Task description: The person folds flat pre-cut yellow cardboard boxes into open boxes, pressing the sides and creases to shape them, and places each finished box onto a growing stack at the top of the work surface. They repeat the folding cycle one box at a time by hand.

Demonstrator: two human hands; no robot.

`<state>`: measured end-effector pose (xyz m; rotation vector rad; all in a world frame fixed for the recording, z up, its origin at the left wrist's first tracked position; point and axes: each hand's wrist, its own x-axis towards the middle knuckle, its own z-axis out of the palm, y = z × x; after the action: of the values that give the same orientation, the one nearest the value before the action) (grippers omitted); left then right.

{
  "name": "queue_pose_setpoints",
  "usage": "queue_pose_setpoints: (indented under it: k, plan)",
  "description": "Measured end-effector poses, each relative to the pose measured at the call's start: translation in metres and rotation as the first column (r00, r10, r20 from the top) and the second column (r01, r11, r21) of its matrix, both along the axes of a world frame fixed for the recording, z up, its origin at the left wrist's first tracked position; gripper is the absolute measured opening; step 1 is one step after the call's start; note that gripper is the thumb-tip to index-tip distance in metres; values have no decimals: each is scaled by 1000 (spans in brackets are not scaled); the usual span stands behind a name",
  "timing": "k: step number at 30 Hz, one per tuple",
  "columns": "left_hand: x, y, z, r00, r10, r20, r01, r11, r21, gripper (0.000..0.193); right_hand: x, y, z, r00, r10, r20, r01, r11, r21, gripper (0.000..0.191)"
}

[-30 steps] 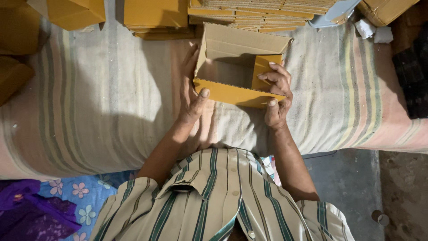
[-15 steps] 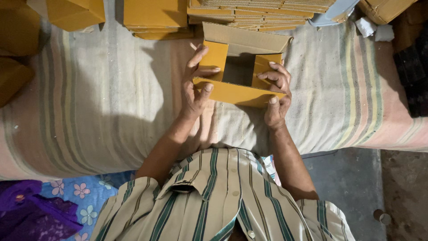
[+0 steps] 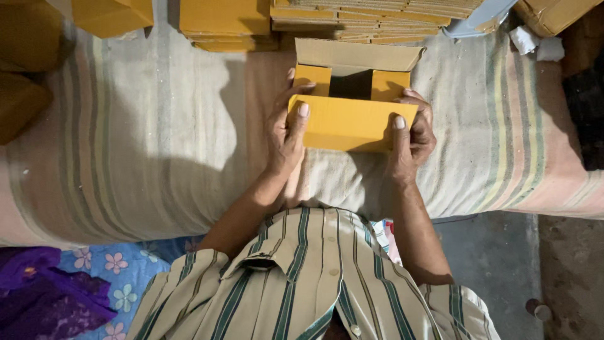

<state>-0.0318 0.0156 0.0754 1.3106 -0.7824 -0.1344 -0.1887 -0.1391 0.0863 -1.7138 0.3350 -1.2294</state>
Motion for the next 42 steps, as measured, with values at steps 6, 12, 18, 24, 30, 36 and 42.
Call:
queue_pose_setpoints:
  k: [6,12,18,24,30,36,42]
  plan:
    - [3,-2,-7,1000,-15,-20,15,1000,-9,26,-1,2,-6,999,-38,-38,39,999,28,11]
    - [10,-7,-18,999,-32,-23,31,999,-25,49,-1,0,-13,998,56,-2,-56,996,68,53]
    - [32,-6,-23,946,-251,-203,244,968,-60,78,-7,-14,-1,978,159,-134,-135,976,173,86]
    - [60,-20,-24,965,-254,-63,258,964,67,103,7,-37,13,954,280,-110,-263,953,148,99]
    - [59,-18,-30,960,-281,4,280,959,45,84,12,-37,3,975,146,-168,-126,985,121,62]
    - [54,-16,-30,981,-189,35,183,974,133,56,13,-33,13,976,-3,-216,14,999,48,48]
    - [53,-13,-30,955,-255,148,183,907,380,72,6,-25,47,574,-405,-712,-126,815,-566,78]
